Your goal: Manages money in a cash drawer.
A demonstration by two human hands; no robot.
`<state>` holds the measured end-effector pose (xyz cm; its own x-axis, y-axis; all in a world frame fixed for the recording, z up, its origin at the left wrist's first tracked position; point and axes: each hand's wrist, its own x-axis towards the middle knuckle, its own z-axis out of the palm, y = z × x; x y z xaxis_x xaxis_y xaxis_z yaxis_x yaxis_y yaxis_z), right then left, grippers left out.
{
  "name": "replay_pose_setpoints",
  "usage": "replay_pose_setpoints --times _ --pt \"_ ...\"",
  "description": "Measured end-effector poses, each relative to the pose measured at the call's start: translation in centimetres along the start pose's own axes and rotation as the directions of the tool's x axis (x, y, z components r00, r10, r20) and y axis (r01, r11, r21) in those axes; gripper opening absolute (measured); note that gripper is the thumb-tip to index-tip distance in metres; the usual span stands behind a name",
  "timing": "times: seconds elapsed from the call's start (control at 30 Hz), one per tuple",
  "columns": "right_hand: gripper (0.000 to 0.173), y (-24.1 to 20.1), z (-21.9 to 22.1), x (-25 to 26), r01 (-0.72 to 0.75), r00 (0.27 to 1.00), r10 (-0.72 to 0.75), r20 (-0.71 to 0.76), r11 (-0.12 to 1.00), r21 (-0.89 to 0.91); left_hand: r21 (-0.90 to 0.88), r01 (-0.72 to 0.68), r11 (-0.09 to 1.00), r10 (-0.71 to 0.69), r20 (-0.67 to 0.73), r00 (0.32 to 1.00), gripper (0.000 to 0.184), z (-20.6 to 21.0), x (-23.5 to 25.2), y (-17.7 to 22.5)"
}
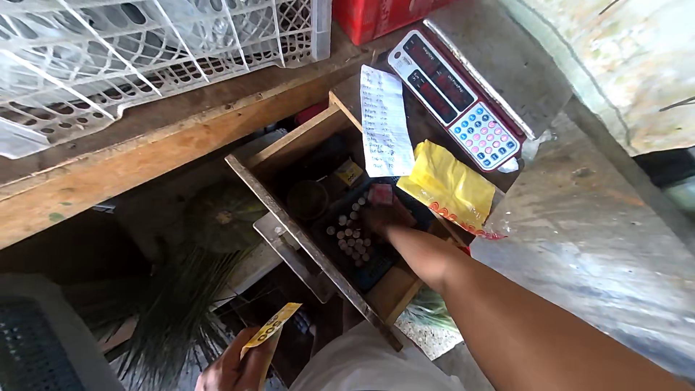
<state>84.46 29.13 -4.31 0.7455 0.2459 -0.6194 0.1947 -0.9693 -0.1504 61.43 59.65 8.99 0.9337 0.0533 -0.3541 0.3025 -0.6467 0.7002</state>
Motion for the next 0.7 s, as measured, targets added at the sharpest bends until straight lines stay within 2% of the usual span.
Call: replay_pose_setpoints --times 0.07,0.1,0.2,0.3,0.33,0.37,0.4,0.43,0.47,0.5,0.53,0.57,0.63,0.7 --pt "0.044 1.2 -0.4 2.3 -0.078 0.994 0.071 0.085 0.994 0.079 -0.006 0.012 1.000 -0.012 0.000 1.000 0.032 0.0 -0.1 -0.3" --pt "0.039 1.9 -0.5 2.1 -0.052 0.995 0.043 0.088 0.994 0.097 -0.004 0.012 1.000 -0.012 -0.002 1.000 0.032 -0.1 -0.1 -0.4" --pt "0.032 3.1 -0.2 1.3 0.184 0.971 -0.169 0.168 0.980 -0.074 0.007 0.005 1.000 -0.005 0.000 1.000 0.032 -0.3 0.0 -0.7" --pt "0.037 1.1 -2.1 -1.0 0.312 0.928 -0.242 0.284 0.920 -0.238 -0.002 0.001 1.000 -0.001 -0.011 1.000 0.032 -0.5 0.0 -0.7" --pt "0.035 0.9 -2.6 -2.1 0.381 0.914 -0.322 0.246 0.890 -0.249 -0.007 0.004 1.000 -0.004 -0.013 1.000 0.032 -0.5 0.1 -0.7" --pt "0.030 1.2 -2.9 -3.4 0.479 0.878 -0.459 0.139 0.845 -0.238 -0.012 0.008 1.000 -0.008 -0.012 1.000 0.032 -0.6 0.1 -0.7" --pt "0.027 0.5 -4.0 -5.2 0.520 0.851 -0.523 0.049 0.824 -0.225 -0.013 0.011 1.000 -0.012 -0.010 1.000 0.032 -0.7 0.1 -0.7" --pt "0.036 -3.9 -8.0 -7.8 0.291 0.932 -0.201 0.303 0.911 -0.292 -0.012 0.017 1.000 -0.017 -0.008 1.000 0.032 -0.7 0.0 -0.8" --pt "0.042 -5.9 -9.3 -8.3 0.171 0.915 -0.029 0.402 0.931 -0.322 -0.008 0.023 1.000 -0.023 0.000 1.000 0.033 -0.8 0.0 -0.8" --pt "0.042 -4.6 -7.8 -7.5 0.190 0.933 -0.084 0.351 0.941 -0.280 -0.002 0.028 1.000 -0.028 0.005 1.000 0.033 -0.8 -0.1 -0.8" --pt "0.035 -0.5 -3.6 -5.0 0.357 0.931 -0.336 0.141 0.916 -0.181 0.005 0.030 1.000 -0.030 0.005 1.000 0.033 -0.9 -0.1 -0.9" --pt "0.034 1.5 -0.9 -2.5 0.403 0.915 -0.392 0.096 0.899 -0.174 0.010 0.030 1.000 -0.030 0.003 1.000 0.033 -1.0 -0.1 -1.0" --pt "0.036 1.8 0.5 0.0 0.359 0.926 -0.322 0.195 0.911 -0.202 0.013 0.027 1.000 -0.027 -0.006 1.000 0.033 -1.1 -0.1 -1.3" --pt "0.037 1.5 0.8 0.3 0.324 0.938 -0.289 0.190 0.925 -0.197 0.007 0.024 1.000 -0.024 -0.018 1.000 0.033 -1.1 -0.1 -1.7"
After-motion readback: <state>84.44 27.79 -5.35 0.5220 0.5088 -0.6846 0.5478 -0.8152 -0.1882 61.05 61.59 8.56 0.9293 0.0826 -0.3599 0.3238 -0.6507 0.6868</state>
